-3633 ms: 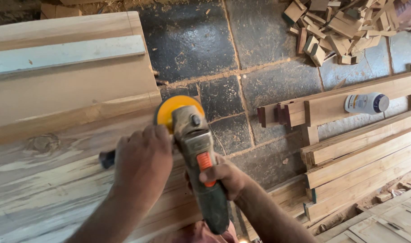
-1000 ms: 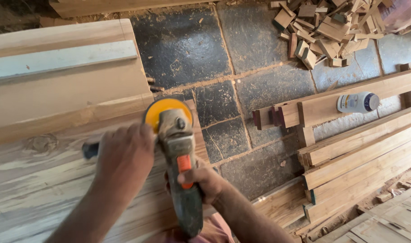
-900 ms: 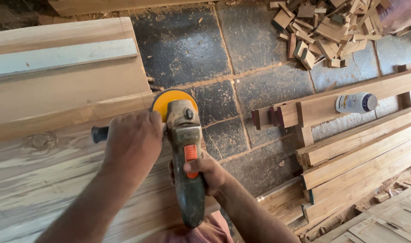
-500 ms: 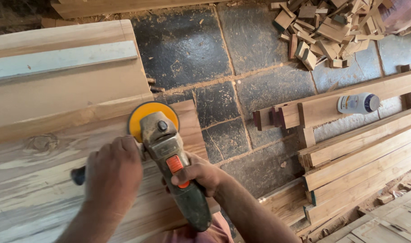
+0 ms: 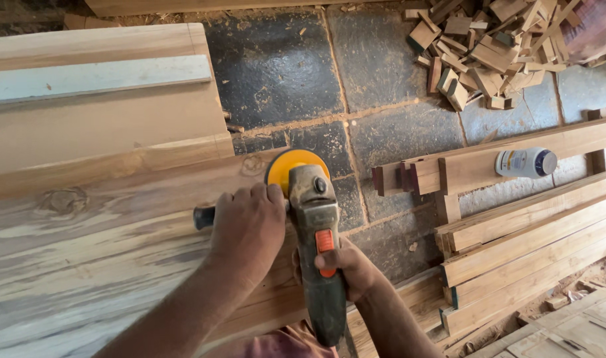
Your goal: The person uses an angle grinder with a sanding disc to smooth the surface of a wooden plank. They move the tool back and forth across the wood, covering different areas to even out the surface.
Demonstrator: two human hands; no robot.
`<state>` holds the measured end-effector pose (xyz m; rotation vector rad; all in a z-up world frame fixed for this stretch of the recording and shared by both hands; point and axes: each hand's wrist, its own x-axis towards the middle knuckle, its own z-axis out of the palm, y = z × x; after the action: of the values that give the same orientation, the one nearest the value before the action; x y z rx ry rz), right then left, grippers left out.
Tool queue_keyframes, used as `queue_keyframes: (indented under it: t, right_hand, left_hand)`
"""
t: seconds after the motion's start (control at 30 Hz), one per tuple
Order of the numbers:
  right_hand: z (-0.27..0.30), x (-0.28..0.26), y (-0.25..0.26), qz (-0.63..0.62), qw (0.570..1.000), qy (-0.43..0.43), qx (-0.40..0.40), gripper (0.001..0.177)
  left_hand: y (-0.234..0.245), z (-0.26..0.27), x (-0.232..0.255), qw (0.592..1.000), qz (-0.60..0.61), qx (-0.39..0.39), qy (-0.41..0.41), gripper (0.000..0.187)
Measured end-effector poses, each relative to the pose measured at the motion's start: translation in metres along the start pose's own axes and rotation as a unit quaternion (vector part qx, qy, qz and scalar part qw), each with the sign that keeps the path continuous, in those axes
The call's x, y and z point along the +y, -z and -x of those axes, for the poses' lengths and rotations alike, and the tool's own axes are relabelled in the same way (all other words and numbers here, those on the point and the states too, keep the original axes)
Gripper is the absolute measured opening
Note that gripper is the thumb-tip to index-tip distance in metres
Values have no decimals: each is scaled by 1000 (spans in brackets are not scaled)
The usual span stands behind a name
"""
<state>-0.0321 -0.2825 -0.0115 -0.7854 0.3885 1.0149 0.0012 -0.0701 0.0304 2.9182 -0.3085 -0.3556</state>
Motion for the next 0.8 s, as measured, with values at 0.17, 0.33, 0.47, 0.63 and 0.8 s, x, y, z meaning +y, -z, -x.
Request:
queue_keyframes:
  t: [0.17,0.33,0.47,0.63,0.8]
  right_hand:
    - [18,19,6,-15,1000,3,-7,45]
    - [34,39,5,-41,999,-7,1,49]
    - [50,51,-1,-8,997,-42,64,62]
    - [32,57,-7,21,999,-24,6,62]
    - [-17,36,-25,6,1000,1,-9,58]
  left_hand:
    - [-6,18,12,1000,-6,11,0,11]
    - [-16,37,18,1000,-2,6,-9,11]
    - [-19,65,27,999,22,24,-14,15]
    - [-22,75,8,999,12,39,-1,14]
    - [-15,28,-40,997,-15,73,-18,10]
